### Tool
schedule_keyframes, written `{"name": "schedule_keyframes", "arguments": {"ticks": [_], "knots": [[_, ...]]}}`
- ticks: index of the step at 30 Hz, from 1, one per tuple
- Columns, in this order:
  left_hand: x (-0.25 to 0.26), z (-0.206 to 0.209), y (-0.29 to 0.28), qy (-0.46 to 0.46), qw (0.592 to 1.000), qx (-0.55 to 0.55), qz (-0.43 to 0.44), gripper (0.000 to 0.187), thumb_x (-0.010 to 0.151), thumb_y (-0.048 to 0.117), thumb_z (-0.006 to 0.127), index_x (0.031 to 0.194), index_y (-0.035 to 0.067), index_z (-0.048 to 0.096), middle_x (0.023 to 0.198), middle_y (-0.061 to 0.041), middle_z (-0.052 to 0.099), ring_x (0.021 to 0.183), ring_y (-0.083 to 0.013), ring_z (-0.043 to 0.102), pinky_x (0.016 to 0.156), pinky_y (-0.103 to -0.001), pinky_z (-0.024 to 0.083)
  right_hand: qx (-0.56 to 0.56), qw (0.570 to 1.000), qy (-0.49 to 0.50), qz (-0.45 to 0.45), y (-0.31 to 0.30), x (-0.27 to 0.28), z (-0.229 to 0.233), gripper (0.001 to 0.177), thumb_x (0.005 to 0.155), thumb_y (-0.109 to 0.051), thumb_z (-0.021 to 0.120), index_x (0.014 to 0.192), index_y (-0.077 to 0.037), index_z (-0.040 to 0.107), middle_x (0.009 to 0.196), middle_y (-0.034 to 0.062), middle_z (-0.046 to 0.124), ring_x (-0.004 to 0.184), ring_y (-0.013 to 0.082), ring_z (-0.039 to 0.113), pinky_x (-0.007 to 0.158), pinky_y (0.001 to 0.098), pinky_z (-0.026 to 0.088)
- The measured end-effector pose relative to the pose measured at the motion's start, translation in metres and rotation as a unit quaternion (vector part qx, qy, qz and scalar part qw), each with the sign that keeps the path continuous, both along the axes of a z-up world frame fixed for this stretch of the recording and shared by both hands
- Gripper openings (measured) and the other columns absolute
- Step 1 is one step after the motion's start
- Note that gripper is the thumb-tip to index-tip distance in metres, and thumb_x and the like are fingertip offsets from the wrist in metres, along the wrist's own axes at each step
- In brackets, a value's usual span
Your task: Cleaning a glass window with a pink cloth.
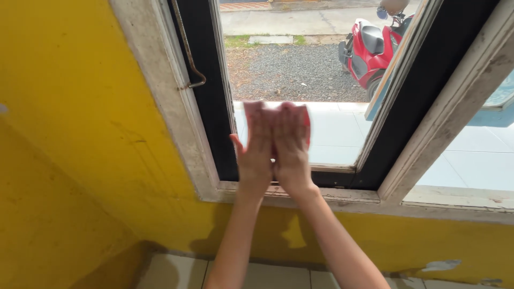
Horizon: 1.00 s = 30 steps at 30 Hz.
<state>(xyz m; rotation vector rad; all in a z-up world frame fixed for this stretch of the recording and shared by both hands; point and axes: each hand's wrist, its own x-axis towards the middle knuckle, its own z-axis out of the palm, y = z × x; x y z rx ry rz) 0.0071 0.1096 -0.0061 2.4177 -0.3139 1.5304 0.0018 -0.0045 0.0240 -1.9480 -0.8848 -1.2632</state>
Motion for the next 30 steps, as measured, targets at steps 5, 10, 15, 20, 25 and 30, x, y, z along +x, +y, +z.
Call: {"name": "schedule_keyframes", "arguments": {"ticks": [5,10,15,20,25,30], "knots": [[0.000,-0.004,0.027,0.007,0.998,-0.008,0.056,0.066,0.097,0.009,0.053,0.158,-0.005,0.030,0.167,-0.022,0.022,0.157,-0.0309,0.022,0.121,-0.073,0.009,-0.051,0.998,-0.027,0.036,0.023,-0.004,0.003,0.067,0.093,0.003,0.059,0.158,-0.001,0.042,0.168,0.0160,0.033,0.160,0.0349,0.015,0.132,0.0534,0.012],[-0.010,0.007,0.003,-0.005,0.999,-0.049,-0.018,0.065,0.098,0.001,0.052,0.158,-0.009,0.030,0.167,-0.028,0.023,0.158,-0.0423,0.017,0.126,-0.066,0.011,-0.085,0.996,-0.019,0.001,0.000,-0.001,0.003,0.063,0.095,0.001,0.059,0.157,-0.004,0.046,0.166,0.0119,0.039,0.159,0.0319,0.022,0.131,0.0549,0.012],[0.000,0.004,-0.037,-0.044,0.995,-0.064,-0.057,0.055,0.105,-0.005,0.051,0.158,-0.006,0.039,0.170,-0.025,0.028,0.160,-0.0396,0.017,0.134,-0.056,0.014,-0.080,0.996,0.003,-0.048,-0.038,0.006,-0.006,0.062,0.092,0.000,0.057,0.153,-0.001,0.048,0.161,0.0163,0.043,0.156,0.0370,0.028,0.127,0.0575,0.016],[0.007,0.006,-0.094,-0.052,0.981,-0.044,-0.181,0.051,0.099,0.000,0.053,0.150,0.001,0.049,0.165,-0.017,0.038,0.161,-0.0370,0.026,0.135,-0.051,0.021,-0.030,0.991,-0.031,-0.129,-0.093,0.012,-0.013,0.054,0.101,-0.006,0.052,0.154,0.001,0.049,0.165,0.0215,0.039,0.158,0.0414,0.028,0.128,0.0643,0.010],[-0.002,0.010,-0.128,-0.021,0.981,0.028,-0.191,0.055,0.102,0.009,0.049,0.156,0.000,0.046,0.167,-0.017,0.038,0.161,-0.0313,0.030,0.134,-0.050,0.022,0.025,0.977,-0.061,-0.202,-0.132,0.030,-0.040,0.053,0.106,-0.013,0.048,0.155,0.006,0.043,0.165,0.0268,0.036,0.156,0.0576,0.018,0.122,0.0707,-0.003],[-0.001,0.002,-0.103,0.003,0.992,0.085,-0.098,0.056,0.103,0.011,0.049,0.158,0.011,0.047,0.166,-0.005,0.042,0.158,-0.0189,0.032,0.132,-0.052,0.008,0.058,0.982,-0.033,-0.176,-0.098,0.022,-0.034,0.055,0.109,-0.012,0.045,0.159,0.007,0.037,0.168,0.0275,0.032,0.158,0.0554,0.015,0.125,0.0694,-0.001]]}}
